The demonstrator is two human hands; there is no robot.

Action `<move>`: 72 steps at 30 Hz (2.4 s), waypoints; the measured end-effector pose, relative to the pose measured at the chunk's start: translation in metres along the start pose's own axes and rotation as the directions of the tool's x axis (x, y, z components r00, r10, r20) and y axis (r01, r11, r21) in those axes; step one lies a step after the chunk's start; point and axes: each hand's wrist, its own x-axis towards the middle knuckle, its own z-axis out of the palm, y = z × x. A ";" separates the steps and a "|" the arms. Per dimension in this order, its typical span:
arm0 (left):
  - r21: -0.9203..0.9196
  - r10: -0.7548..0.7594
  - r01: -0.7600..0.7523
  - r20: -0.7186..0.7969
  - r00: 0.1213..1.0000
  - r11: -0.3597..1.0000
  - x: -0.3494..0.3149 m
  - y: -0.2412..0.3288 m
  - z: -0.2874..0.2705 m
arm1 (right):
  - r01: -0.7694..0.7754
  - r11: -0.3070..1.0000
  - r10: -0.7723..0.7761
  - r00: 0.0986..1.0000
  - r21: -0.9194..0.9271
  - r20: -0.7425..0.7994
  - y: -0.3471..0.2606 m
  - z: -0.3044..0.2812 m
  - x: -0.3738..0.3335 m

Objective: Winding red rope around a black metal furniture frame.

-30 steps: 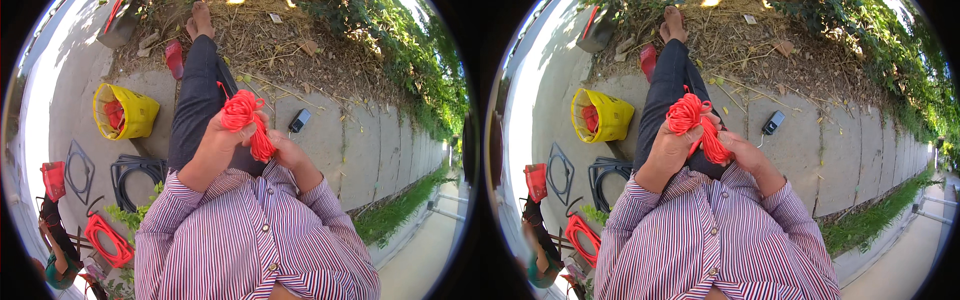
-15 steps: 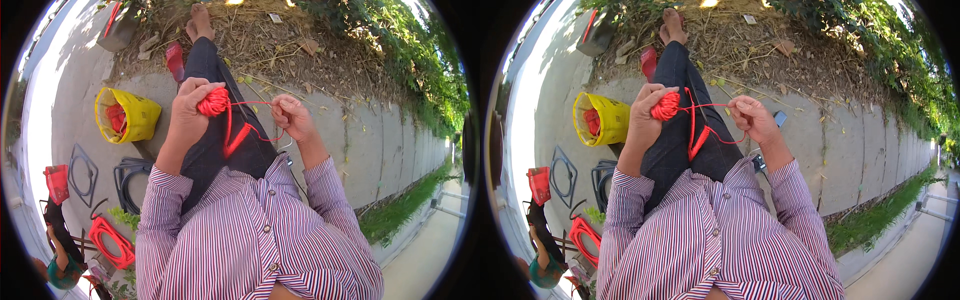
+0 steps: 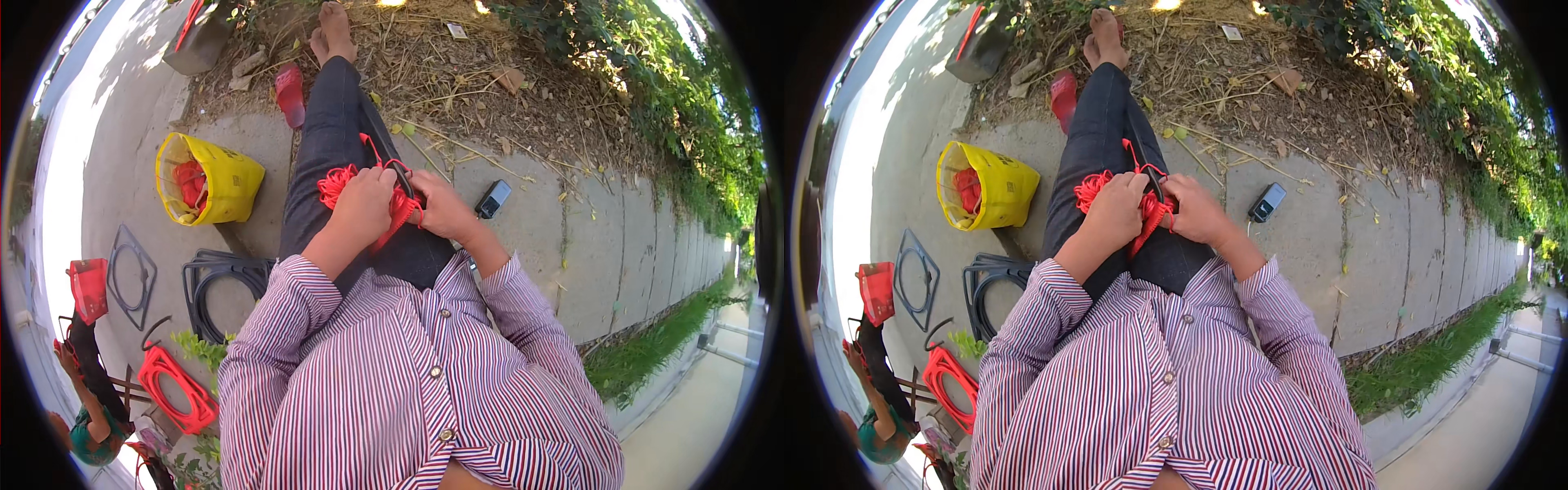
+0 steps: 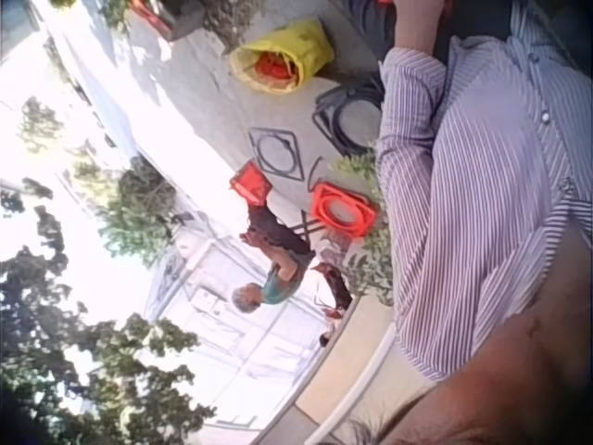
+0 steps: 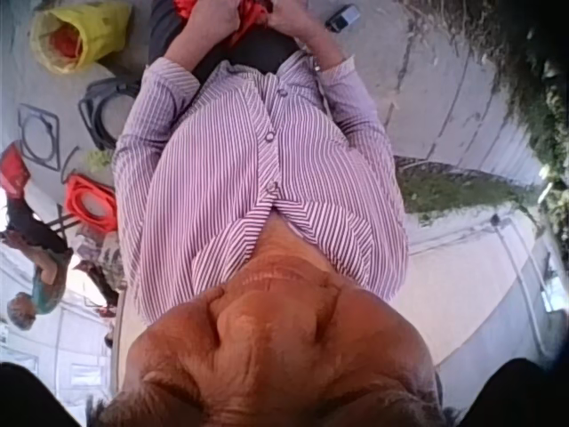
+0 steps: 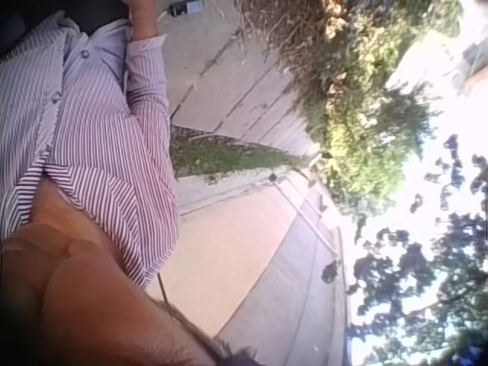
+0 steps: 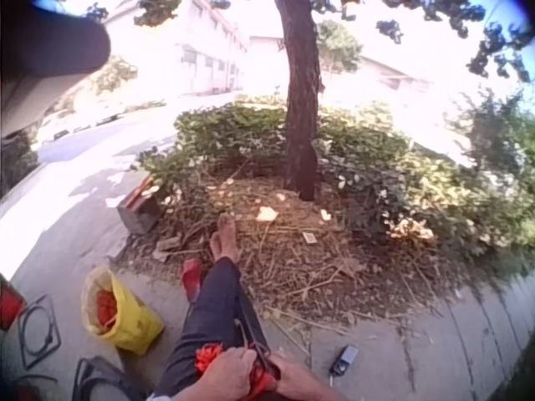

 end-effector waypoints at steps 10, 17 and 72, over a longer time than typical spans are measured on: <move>-0.919 -0.449 0.395 0.350 0.822 0.006 0.013 -0.001 0.006 | 0.375 0.140 0.165 0.904 0.917 -0.395 0.017 -0.056 -0.062; -0.924 -0.475 0.382 0.333 0.814 0.009 0.000 0.017 0.012 | 0.607 0.030 0.240 0.767 0.794 -0.595 0.019 -0.125 -0.123; -0.864 -0.191 0.342 0.431 0.882 -0.371 -0.011 0.028 -0.036 | 0.303 0.807 -0.006 0.862 0.506 -0.507 -0.069 -0.040 -0.038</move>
